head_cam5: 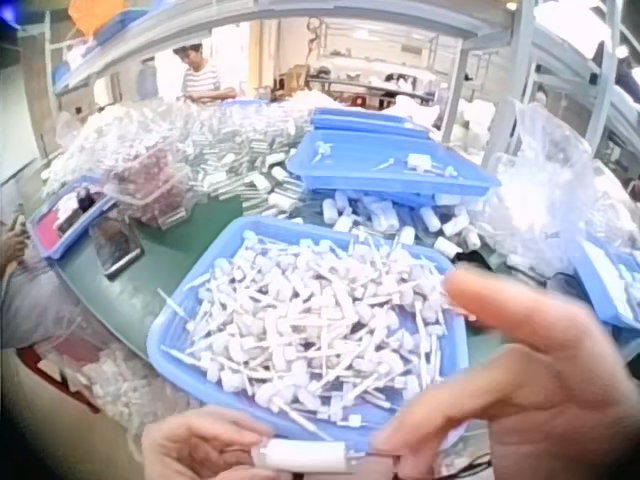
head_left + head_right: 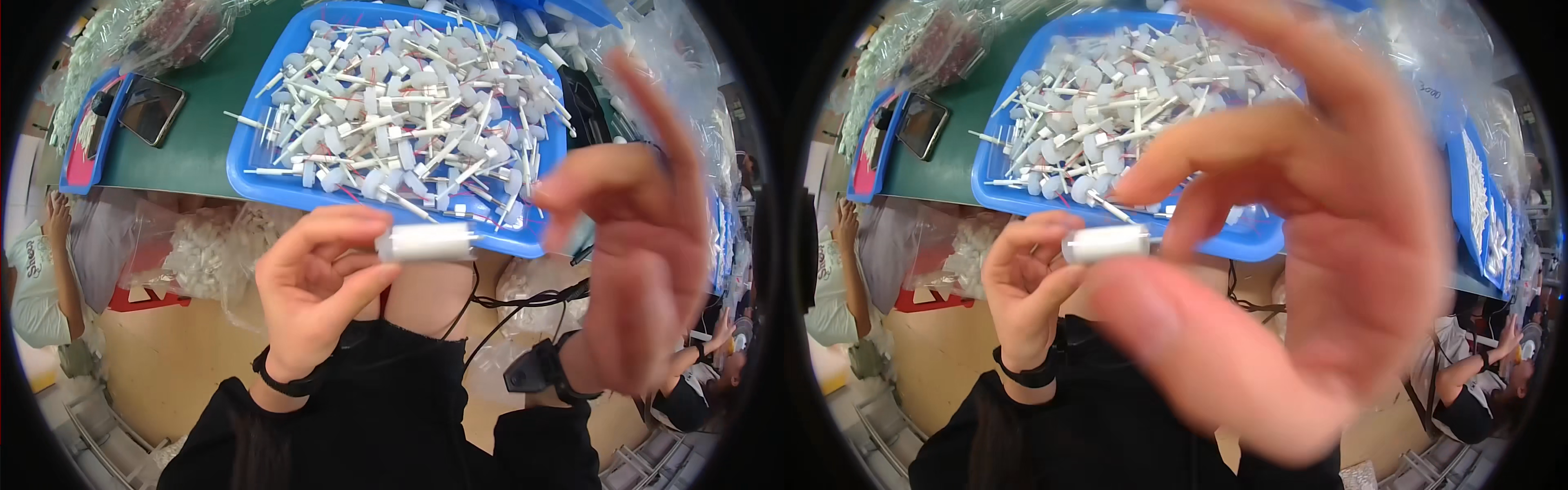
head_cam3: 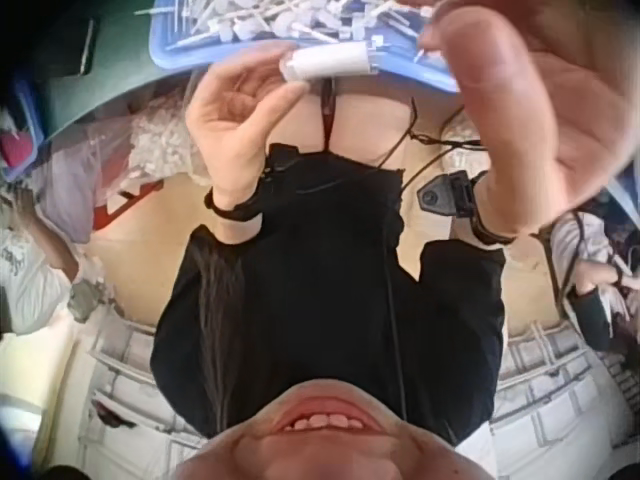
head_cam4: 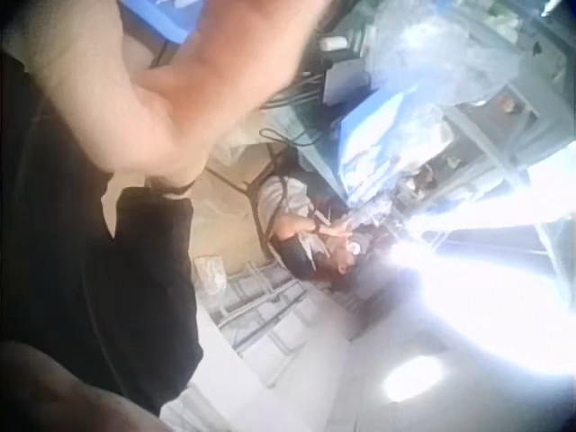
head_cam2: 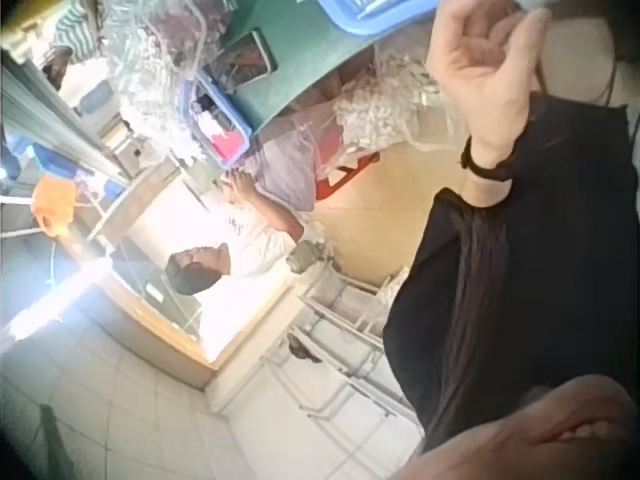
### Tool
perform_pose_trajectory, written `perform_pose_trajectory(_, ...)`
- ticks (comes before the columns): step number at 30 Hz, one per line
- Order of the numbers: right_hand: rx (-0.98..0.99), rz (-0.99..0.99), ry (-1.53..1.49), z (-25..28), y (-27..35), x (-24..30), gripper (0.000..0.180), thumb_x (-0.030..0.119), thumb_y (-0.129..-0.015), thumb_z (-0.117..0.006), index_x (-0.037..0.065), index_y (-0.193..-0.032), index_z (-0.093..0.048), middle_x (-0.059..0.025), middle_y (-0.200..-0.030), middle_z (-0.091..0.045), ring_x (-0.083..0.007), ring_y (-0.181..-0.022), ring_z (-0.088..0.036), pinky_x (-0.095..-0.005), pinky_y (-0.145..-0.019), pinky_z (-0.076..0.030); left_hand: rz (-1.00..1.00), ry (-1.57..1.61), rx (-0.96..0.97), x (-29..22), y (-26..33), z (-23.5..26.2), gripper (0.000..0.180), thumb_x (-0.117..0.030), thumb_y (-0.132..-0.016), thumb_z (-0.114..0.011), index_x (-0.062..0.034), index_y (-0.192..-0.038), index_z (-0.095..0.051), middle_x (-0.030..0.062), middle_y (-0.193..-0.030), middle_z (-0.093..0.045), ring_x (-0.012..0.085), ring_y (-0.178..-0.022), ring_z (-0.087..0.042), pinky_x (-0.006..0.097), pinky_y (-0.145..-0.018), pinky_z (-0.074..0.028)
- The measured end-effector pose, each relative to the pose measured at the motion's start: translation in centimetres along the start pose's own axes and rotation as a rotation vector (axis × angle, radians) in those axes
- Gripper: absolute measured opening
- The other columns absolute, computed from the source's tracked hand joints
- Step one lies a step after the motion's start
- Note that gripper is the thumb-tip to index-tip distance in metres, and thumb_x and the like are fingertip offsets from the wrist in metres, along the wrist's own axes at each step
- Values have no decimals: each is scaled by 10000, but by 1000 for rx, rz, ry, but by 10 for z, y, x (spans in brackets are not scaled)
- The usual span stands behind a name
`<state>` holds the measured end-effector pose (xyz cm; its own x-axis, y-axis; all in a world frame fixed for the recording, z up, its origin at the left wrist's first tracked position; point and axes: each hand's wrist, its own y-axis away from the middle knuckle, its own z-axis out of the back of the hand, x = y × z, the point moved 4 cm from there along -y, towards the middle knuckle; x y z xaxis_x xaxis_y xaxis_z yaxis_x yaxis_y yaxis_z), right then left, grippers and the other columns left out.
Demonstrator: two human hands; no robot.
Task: The person assembles small white cylindrical electronic components by hand. They pick up a component and a wire, insert the wire into the component, and place the assembled unit into a blue tray. This process is repeated continuously.
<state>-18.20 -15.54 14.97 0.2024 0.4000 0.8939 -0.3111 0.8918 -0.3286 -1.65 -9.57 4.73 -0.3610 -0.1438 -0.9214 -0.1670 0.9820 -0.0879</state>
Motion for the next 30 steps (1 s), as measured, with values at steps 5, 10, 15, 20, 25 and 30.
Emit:
perform_pose_trajectory(5, 287, 32, 198, -8, 19, -41, 414, 156, -733, -577, -83, -1070, -542, -107, -906, -596, -160, -775, -538, -255, -679, -400, -31, -7, 134, 4, -12, -20, 294, 165, -711, -589, 70, -987, -558, 165, -1080, -518, 219, -983, -563, 300, -817, -506)
perform_pose_trajectory(10, 138, -64, 0, 2, 32, -52, 340, -51, -715, -617, -82, -1046, -548, -136, -934, -597, -136, -828, -554, -228, -701, -425, 3, 15, 148, 4, -21, -35, 307, 154, -689, -623, 53, -978, -594, 174, -1034, -551, 213, -956, -576, 292, -777, -523)
perform_pose_trajectory(15, -15, 58, 15, 5, 37, -56, 338, 20, -652, -719, -10, -977, -629, -118, -835, -637, -203, -718, -611, -259, -639, -472, -305, -358, 236, -7, -24, -39, 119, 67, -713, -654, 43, -827, -627, 191, -869, -587, 181, -686, -611, 233, -599, -507)
perform_pose_trajectory(20, -75, 132, 52, 2, 44, -46, 307, 17, -639, -730, -33, -927, -636, -132, -812, -641, -213, -718, -618, -270, -622, -485, -444, -449, 299, -14, -20, -38, 139, 39, -713, -673, 26, -842, -621, 179, -866, -582, 179, -696, -607, 239, -618, -500)
perform_pose_trajectory(25, -86, 247, 137, -6, 53, -34, 304, 8, -651, -728, -33, -934, -625, -145, -836, -637, -226, -739, -621, -275, -639, -499, -392, -330, 262, -10, -10, -31, 303, 3, -638, -749, 21, -899, -598, 158, -894, -579, 188, -762, -596, 267, -670, -490)
perform_pose_trajectory(30, -193, 241, 136, -15, 69, -31, 302, 5, -664, -722, -31, -944, -616, -154, -843, -632, -229, -750, -623, -272, -646, -502, -422, -408, 243, -17, -2, -32, 256, 34, -633, -731, 15, -861, -616, 161, -899, -592, 195, -772, -604, 254, -646, -493)
